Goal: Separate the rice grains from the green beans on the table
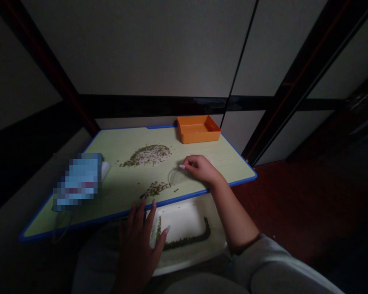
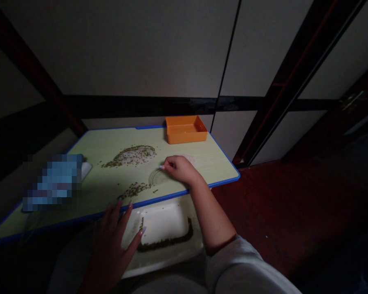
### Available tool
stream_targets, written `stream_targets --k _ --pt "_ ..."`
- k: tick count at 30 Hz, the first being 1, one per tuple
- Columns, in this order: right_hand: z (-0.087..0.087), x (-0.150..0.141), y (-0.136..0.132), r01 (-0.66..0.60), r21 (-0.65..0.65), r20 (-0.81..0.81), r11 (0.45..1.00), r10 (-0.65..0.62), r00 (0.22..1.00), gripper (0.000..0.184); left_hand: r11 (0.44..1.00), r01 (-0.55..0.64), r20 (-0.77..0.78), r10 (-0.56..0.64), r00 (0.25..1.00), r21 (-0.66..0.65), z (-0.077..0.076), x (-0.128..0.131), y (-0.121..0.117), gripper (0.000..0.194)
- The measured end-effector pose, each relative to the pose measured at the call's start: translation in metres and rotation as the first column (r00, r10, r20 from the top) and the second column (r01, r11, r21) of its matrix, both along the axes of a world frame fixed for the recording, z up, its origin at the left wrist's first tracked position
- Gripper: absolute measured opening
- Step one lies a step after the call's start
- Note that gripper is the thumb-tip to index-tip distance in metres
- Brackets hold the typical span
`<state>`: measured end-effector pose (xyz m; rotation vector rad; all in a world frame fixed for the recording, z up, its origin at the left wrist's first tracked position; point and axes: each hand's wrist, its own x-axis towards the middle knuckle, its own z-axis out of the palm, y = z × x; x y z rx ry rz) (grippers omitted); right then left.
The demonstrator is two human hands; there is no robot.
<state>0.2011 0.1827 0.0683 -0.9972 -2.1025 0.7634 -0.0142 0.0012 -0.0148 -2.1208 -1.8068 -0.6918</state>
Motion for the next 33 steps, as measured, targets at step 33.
stream_targets --k 33 --pt "-0.0073 0.0051 0.007 0.077 -0.035 -0.044 0.996 -0.078 0.996 0.02 1.0 0.0 0.022 0.0 1.0 -0.023 -0.0004 0.0003 -0.0001 0.065"
